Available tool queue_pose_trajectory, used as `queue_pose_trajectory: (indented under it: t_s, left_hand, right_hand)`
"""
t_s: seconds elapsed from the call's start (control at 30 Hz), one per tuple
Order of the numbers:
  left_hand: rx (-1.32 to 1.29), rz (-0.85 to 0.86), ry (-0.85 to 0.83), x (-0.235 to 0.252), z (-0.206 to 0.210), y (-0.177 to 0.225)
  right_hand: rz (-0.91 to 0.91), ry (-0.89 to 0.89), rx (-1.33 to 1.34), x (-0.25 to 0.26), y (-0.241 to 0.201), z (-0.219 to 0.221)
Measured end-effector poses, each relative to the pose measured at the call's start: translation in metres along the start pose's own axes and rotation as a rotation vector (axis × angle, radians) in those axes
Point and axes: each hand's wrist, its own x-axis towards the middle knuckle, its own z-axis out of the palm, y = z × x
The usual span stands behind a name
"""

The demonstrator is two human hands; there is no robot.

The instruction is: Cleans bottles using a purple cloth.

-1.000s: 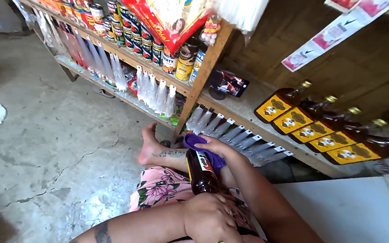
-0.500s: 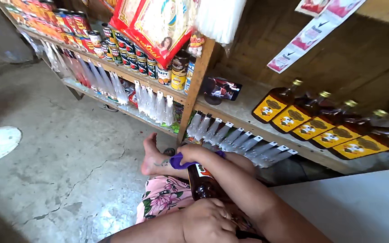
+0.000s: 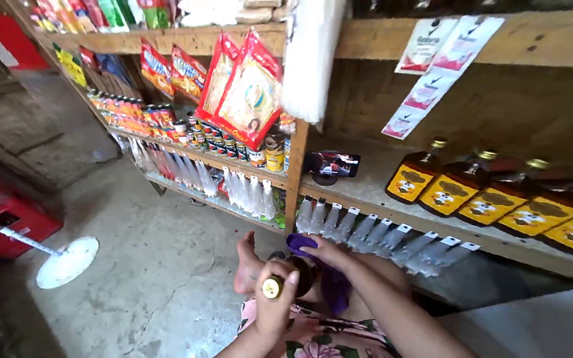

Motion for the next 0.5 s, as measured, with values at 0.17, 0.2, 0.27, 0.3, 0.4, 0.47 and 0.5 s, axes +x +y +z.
queue_pose_trajectory:
  t_s: [0.17, 0.2, 0.27, 0.3, 0.4, 0.47, 0.5]
  left_hand:
    - [-0.003, 0.143, -0.185, 0.016, 0.013, 0.003]
    - [0.051, 0.213, -0.280, 0.017, 0.019, 0.007]
    - [0.134, 0.382, -0.463, 0.020, 0.030, 0.010]
    - [0.153, 0.446, -0.558, 0.019, 0.031, 0.006]
    - [0.247, 0.507, -0.813, 0.012, 0.032, -0.006]
    - [0.307, 0.521, -0.909, 0.003, 0.037, -0.008]
    - [0.337, 0.529, -0.949, -0.003, 0.039, -0.007]
  right_hand:
    - [-0.078, -0.049, 0.019, -0.019, -0.020, -0.001]
    - [-0.055, -0.047, 0.043, -0.034, -0.040, -0.003]
    - [-0.033, -0.011, 0.093, -0.050, -0.059, -0.008]
    - [-0.051, 0.007, 0.114, -0.045, -0.052, -0.009]
    - [-0.158, 0.008, 0.128, -0.010, -0.003, -0.003]
    - [-0.142, -0.027, 0.145, -0.004, 0.004, -0.003]
    - [-0.106, -0.053, 0.162, -0.004, 0.002, -0.004]
